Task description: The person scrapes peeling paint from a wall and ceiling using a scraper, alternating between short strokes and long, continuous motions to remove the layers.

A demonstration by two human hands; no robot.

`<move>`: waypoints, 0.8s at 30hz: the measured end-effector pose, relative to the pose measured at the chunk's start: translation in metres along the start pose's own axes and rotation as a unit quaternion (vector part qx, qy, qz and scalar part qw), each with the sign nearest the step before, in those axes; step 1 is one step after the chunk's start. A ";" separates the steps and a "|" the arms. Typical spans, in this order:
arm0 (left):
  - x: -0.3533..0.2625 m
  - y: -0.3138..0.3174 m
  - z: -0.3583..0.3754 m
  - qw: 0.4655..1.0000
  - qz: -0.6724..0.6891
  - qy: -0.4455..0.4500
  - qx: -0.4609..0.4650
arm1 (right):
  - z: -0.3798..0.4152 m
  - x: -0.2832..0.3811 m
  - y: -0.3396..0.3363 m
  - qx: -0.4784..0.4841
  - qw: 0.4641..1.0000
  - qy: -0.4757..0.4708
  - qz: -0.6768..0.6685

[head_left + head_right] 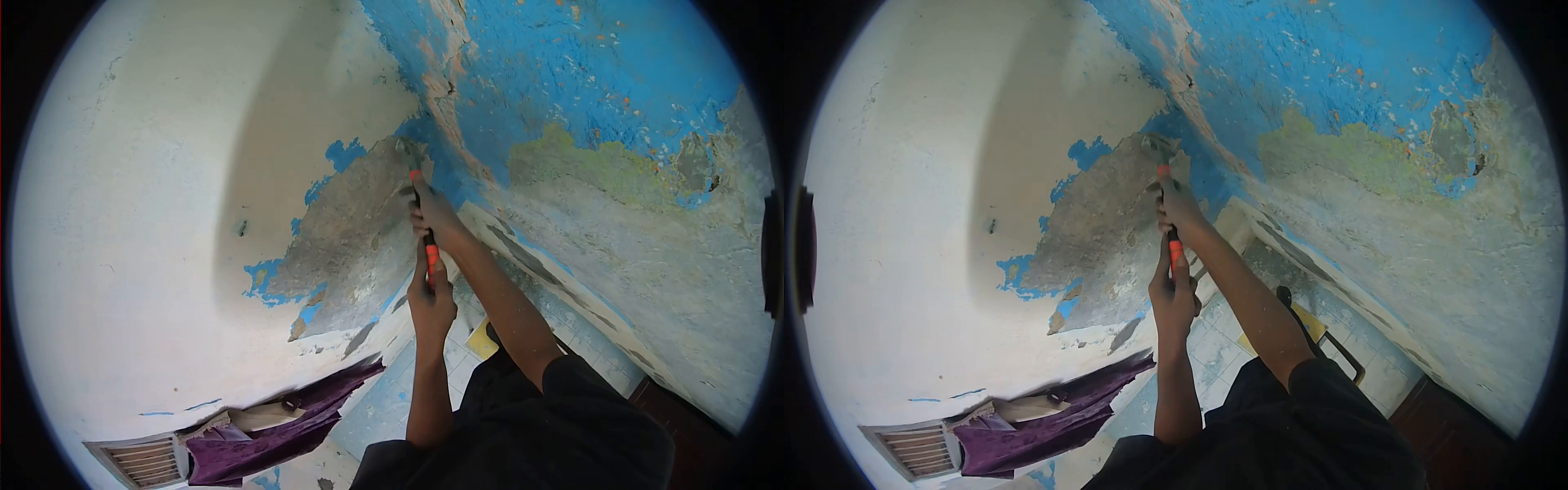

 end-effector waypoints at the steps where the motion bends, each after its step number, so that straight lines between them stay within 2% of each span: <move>1: 0.001 -0.003 0.002 1.000 -0.005 0.006 -0.005 | 0.005 -0.009 0.004 -0.009 1.000 0.015 0.006; 4: -0.003 -0.012 0.013 1.000 -0.002 -0.018 -0.014 | 0.006 -0.013 0.013 -0.033 0.999 0.019 0.004; 7: -0.011 -0.007 -0.013 0.999 -0.028 -0.033 0.031 | -0.011 0.005 0.004 -0.039 0.999 -0.003 0.003; 14: -0.005 -0.007 0.003 1.000 0.004 0.001 -0.005 | 0.002 -0.012 0.012 -0.020 1.000 0.019 0.001; 17: -0.003 -0.008 -0.009 1.000 -0.008 0.020 0.010 | -0.025 -0.002 -0.003 -0.080 0.996 -0.020 0.025; 20: 0.007 -0.002 -0.021 1.000 -0.015 0.014 0.022 | -0.020 0.007 -0.004 -0.041 0.999 -0.018 0.015; 23: 0.005 -0.011 -0.003 1.000 -0.008 0.020 0.003 | -0.009 -0.007 0.008 -0.089 0.995 0.000 0.045; 24: 0.003 -0.011 -0.004 1.000 -0.008 0.024 0.000 | -0.009 -0.006 0.010 -0.075 0.997 -0.003 0.036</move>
Point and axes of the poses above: each hand's wrist, its own z-axis away from the middle knuckle, its own y-axis out of the palm, x = y × z, the point moved 3 cm from there along -z, towards the middle knuckle, and after that the axes turned 1 degree about -z, right-handed, at the moved point
